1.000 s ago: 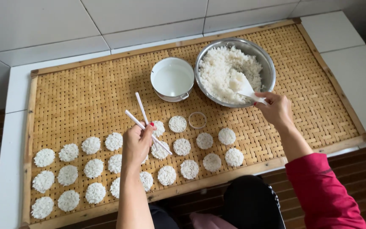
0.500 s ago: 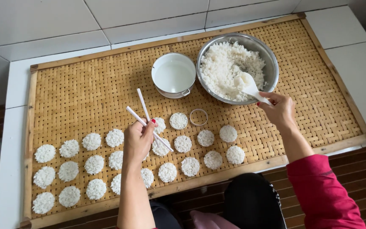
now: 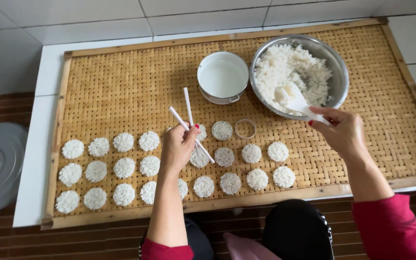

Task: Making small circular rice cakes by scooping rice into a mold and pressing it down on a bamboo mat.

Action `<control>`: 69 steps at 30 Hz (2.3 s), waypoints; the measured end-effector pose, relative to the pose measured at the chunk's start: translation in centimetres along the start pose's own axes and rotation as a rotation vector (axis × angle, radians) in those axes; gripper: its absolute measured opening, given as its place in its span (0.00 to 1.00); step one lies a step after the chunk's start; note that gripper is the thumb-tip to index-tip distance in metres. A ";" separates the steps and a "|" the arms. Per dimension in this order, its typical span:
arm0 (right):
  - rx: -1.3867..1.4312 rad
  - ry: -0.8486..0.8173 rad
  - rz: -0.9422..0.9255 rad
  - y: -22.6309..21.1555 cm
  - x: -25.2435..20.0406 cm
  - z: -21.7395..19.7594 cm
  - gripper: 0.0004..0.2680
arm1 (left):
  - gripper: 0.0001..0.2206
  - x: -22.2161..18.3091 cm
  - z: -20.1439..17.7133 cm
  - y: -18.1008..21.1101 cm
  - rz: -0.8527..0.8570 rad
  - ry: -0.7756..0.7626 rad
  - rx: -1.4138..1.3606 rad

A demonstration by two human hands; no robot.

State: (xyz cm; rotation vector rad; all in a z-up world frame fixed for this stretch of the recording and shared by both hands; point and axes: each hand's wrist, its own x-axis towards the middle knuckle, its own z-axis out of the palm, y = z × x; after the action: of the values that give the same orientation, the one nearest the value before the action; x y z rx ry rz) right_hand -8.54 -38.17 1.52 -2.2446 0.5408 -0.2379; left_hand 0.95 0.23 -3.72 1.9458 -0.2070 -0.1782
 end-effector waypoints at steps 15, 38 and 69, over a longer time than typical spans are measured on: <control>-0.335 -0.007 -0.235 6.1 -2.8 10.0 0.12 | 0.11 -0.4 -0.4 1.0 0.071 0.043 -0.022; -0.812 0.292 -0.695 3.2 -4.7 9.1 0.12 | 0.12 -0.8 -1.0 2.9 0.119 0.013 -0.024; -0.499 0.322 -0.288 4.4 3.4 1.9 0.08 | 0.08 0.5 4.0 -0.5 0.079 -0.148 -0.061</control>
State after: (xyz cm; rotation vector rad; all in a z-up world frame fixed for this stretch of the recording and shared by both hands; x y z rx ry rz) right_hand -6.22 -41.11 -3.05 -2.7927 0.4782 -0.6843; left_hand 0.64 -3.27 -5.70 1.8618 -0.3711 -0.2737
